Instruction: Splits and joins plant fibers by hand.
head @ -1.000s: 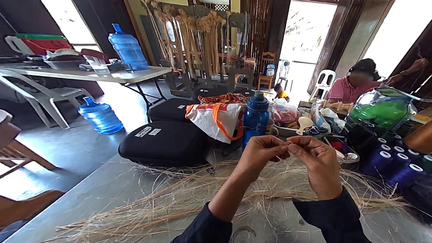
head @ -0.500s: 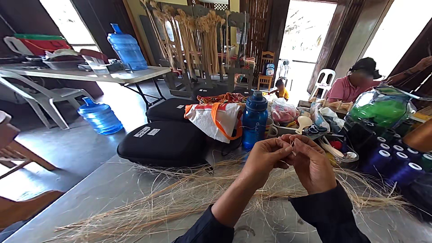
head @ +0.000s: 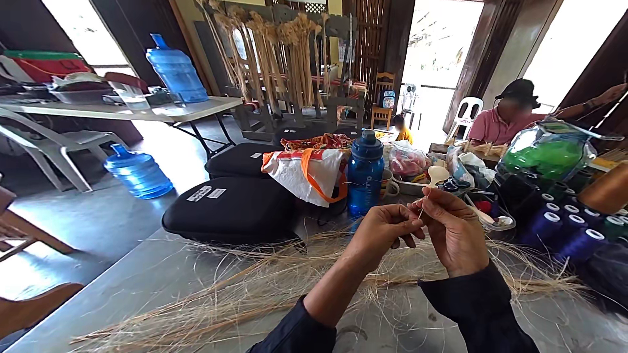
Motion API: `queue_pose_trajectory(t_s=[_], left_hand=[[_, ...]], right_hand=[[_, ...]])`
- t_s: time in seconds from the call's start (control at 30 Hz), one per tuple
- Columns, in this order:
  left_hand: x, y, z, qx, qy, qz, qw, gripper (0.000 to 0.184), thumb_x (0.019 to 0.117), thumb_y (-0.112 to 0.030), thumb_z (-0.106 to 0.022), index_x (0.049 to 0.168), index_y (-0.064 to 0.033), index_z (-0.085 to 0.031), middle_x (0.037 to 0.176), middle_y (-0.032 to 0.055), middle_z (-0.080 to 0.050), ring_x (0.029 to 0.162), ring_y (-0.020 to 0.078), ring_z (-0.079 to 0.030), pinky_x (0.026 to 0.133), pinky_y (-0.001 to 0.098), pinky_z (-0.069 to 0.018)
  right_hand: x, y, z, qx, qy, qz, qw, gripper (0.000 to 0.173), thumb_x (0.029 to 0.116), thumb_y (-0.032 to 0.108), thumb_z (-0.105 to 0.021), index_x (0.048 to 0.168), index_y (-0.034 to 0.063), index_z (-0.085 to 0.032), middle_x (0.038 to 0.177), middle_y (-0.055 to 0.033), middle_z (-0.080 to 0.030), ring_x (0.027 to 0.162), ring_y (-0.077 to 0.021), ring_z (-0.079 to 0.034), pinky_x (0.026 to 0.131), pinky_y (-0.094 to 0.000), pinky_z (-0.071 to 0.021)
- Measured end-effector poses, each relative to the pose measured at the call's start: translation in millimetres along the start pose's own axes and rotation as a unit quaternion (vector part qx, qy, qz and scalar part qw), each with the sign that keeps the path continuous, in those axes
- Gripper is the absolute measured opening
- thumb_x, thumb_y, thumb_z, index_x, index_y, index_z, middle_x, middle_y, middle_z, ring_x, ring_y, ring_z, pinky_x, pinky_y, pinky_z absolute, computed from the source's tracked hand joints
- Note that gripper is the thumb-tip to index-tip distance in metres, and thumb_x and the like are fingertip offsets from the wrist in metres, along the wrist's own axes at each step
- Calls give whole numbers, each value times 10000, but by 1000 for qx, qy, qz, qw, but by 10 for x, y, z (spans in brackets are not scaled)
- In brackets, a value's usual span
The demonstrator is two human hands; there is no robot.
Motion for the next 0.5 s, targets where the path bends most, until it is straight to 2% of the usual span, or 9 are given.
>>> queue_pose_trajectory(t_s=[0.1, 0.27, 0.33, 0.4, 0.5], left_hand=[[-14, -6, 0, 22, 10, 6, 1000, 144, 979, 25, -617, 865, -27, -686, 759, 26, -727, 586, -2, -603, 514, 130, -444], [-64, -51, -39, 42, 56, 26, 997, 125, 976, 27, -618, 883, -19, -689, 760, 35, -734, 581, 0, -615, 507, 124, -449], [-98, -79, -67, 64, 93, 24, 993, 112, 979, 17, -616, 906, -23, -690, 759, 14, -733, 583, -7, -612, 515, 125, -454], [-130, -115, -103, 105, 124, 13, 987, 86, 970, 15, -639, 911, -17, -693, 740, -7, -717, 590, 2, -618, 544, 140, -486], [-169, -131, -134, 192, 163, -12, 968, 54, 957, -20, -679, 915, -13, -713, 730, -23, -704, 598, 12, -626, 584, 167, -527]], right_hand=[[-11, 13, 18, -25, -1, 50, 998, 282, 873, -168, -615, 946, 39, -791, 881, -64, -775, 813, -132, -745, 808, -296, -626], [-61, 221, 70, -97, -3, 180, 979, 257, 867, -78, -704, 1013, 111, -798, 970, 12, -772, 884, -100, -732, 846, -288, -618], [-107, 421, 142, -120, -19, 223, 967, 251, 893, -55, -691, 1045, 120, -787, 986, 16, -769, 888, -112, -732, 850, -305, -620], [-187, 687, 267, -141, -40, 253, 956, 252, 924, -34, -647, 1058, 136, -775, 944, 25, -762, 856, -110, -721, 827, -313, -613], [-381, 1175, 589, -179, -92, 265, 943, 254, 979, -13, -569, 1054, 150, -748, 910, 39, -751, 835, -109, -720, 813, -315, -619]])
Point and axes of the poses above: each hand's wrist, its own x-axis towards the middle knuckle, its own z-axis out of the back of the hand, y = z × x, the point moved 2 cm from there along x, towards the middle knuckle
